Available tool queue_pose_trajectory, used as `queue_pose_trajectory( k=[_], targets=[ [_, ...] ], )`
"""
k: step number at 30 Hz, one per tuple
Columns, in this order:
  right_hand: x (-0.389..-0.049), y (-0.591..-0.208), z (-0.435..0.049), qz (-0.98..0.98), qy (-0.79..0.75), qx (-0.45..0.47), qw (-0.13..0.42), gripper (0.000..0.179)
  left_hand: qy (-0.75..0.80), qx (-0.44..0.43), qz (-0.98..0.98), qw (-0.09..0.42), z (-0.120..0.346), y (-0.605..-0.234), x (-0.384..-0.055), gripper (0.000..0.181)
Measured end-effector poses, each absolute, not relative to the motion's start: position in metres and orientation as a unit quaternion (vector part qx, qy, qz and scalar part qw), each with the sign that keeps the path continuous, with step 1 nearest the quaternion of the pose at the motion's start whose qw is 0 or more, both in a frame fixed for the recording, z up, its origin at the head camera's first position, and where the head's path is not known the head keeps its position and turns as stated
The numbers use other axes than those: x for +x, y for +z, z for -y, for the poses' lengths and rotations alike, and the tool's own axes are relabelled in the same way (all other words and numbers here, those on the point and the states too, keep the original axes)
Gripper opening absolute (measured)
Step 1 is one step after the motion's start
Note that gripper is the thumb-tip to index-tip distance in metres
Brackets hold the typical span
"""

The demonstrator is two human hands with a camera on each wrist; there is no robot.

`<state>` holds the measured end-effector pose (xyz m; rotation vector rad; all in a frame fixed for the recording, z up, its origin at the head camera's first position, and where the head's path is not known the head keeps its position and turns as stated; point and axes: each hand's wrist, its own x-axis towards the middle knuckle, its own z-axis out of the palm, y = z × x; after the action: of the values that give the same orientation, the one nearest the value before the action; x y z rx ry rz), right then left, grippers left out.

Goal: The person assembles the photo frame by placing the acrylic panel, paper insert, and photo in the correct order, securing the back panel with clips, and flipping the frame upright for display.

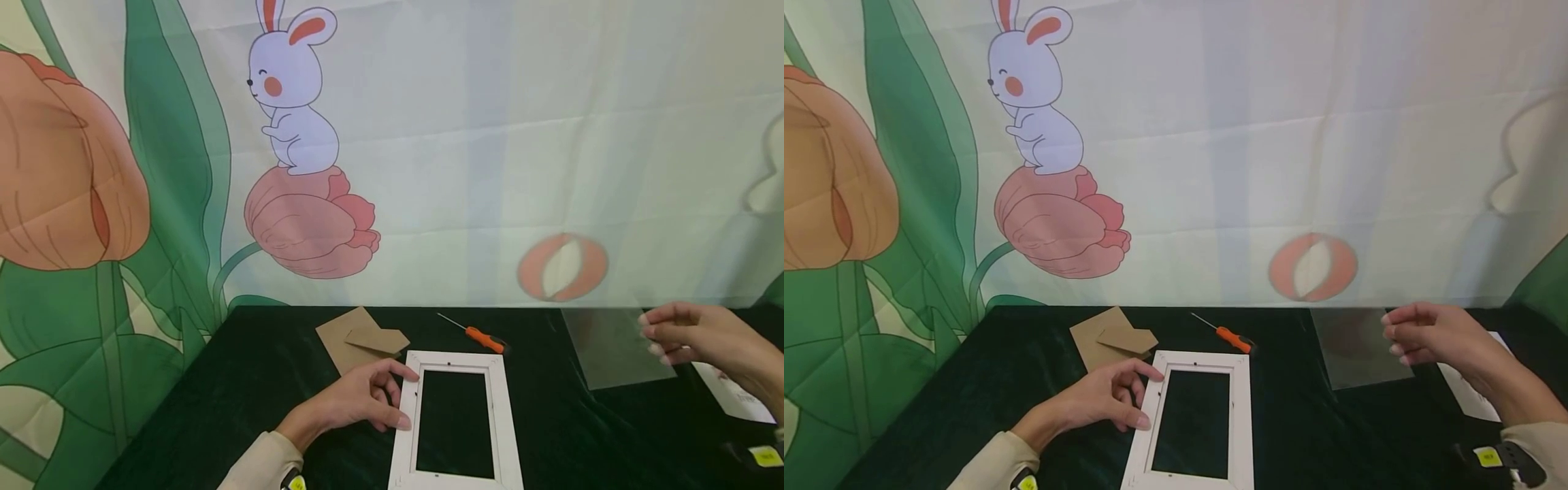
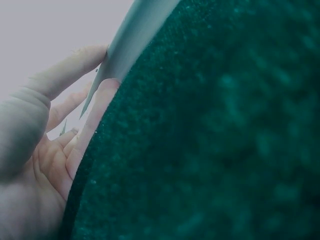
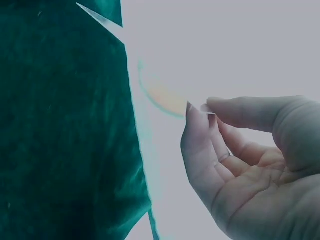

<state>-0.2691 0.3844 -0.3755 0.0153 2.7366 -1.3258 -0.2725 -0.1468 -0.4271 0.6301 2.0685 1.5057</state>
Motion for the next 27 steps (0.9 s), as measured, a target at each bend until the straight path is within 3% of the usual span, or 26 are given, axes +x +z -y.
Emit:
queue_pose_trajectory(
  k=[8, 15, 27],
  targets=[
    [-0.261, -0.359, -0.362, -0.894, -0.448, 0.001, 0.014, 0.058, 0.551, 0.230, -0.761, 0.253, 0.146, -0.426, -0.273, 0.055],
    [-0.254, -0.346, -0.339, -0.881, -0.473, -0.026, 0.007, 0.051, 0.553, 0.227, -0.760, 0.256, 0.147, -0.427, -0.273, 0.055],
    [-0.241, -0.339, -0.302, -0.831, -0.548, -0.083, 0.049, 0.042, 0.553, 0.226, -0.759, 0.258, 0.147, -0.426, -0.273, 0.055]
  ],
)
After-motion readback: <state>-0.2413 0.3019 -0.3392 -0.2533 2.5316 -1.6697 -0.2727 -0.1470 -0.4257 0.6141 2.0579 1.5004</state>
